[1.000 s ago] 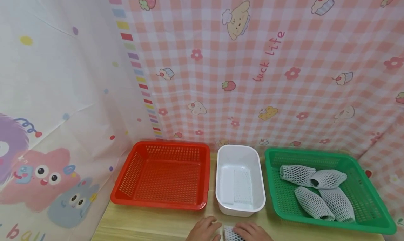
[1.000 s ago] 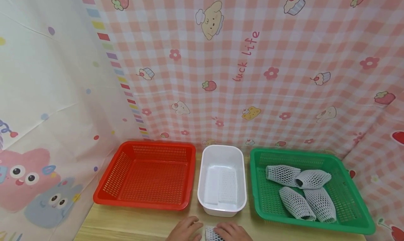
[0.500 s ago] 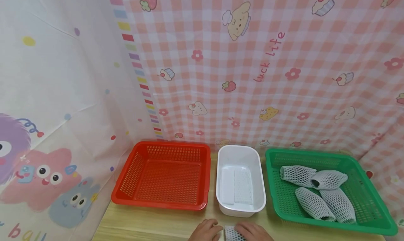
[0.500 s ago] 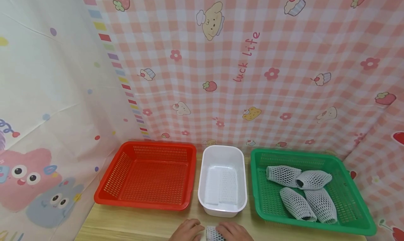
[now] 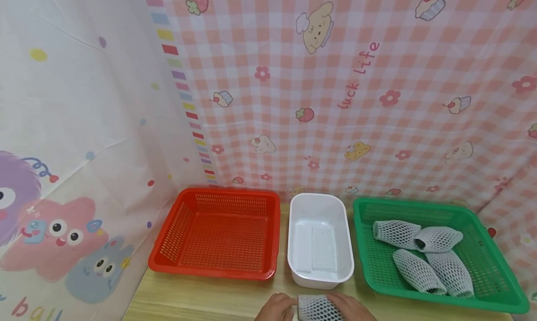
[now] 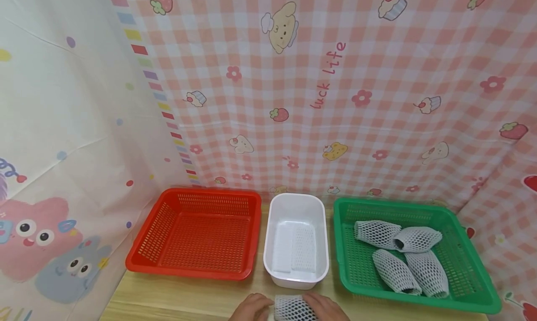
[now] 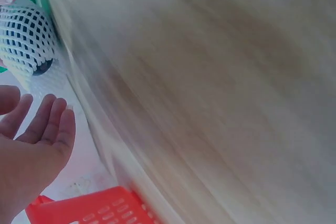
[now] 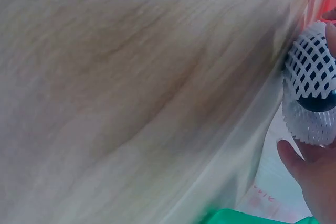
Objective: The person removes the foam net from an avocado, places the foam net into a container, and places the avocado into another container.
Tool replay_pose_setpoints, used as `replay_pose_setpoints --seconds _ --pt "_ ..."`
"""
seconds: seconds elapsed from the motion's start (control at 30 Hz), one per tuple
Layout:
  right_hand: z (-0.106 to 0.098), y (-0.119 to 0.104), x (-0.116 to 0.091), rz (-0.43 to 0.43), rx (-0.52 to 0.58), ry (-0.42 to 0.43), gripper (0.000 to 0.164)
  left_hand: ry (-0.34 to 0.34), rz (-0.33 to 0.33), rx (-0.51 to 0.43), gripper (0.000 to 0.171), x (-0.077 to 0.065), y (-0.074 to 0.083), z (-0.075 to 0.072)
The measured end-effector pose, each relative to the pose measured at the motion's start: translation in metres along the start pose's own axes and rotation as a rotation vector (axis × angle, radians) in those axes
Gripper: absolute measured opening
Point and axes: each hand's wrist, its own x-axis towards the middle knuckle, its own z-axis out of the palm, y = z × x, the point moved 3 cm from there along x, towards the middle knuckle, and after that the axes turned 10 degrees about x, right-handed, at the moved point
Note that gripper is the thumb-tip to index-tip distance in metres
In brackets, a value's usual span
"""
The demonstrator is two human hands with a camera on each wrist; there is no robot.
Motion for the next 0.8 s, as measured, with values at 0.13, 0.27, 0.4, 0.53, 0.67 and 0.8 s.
replay_pose_setpoints --seconds 0.13,0.27,0.4,0.53,0.67,0.8 --pt "-0.001 -0.003 -0.003 -0.009 0.048 0.03 0.065 -0.004 -0.041 -0.036 0.02 0.002 0.001 0.0" --pt "0.001 -0.008 -0.01 0.024 0.097 0.104 0.063 0.008 -0.031 -0.022 0.02 0.004 0.003 0.002" --pt "0.004 -0.009 -0.015 0.096 0.158 0.158 0.059 0.0 -0.033 0.0 0.022 0.006 0.003 0.005" --pt "0.006 -0.007 -0.017 0.121 0.168 0.186 0.057 -0.026 -0.06 0.0 0.023 0.007 0.004 0.005" --pt "0.008 -0.005 -0.019 0.117 0.177 0.228 0.055 -0.081 -0.092 -0.048 0.024 0.009 0.006 0.005" --pt "0.009 -0.003 -0.021 0.075 0.174 0.275 0.054 -0.145 -0.14 -0.118 0.026 0.012 0.008 0.004"
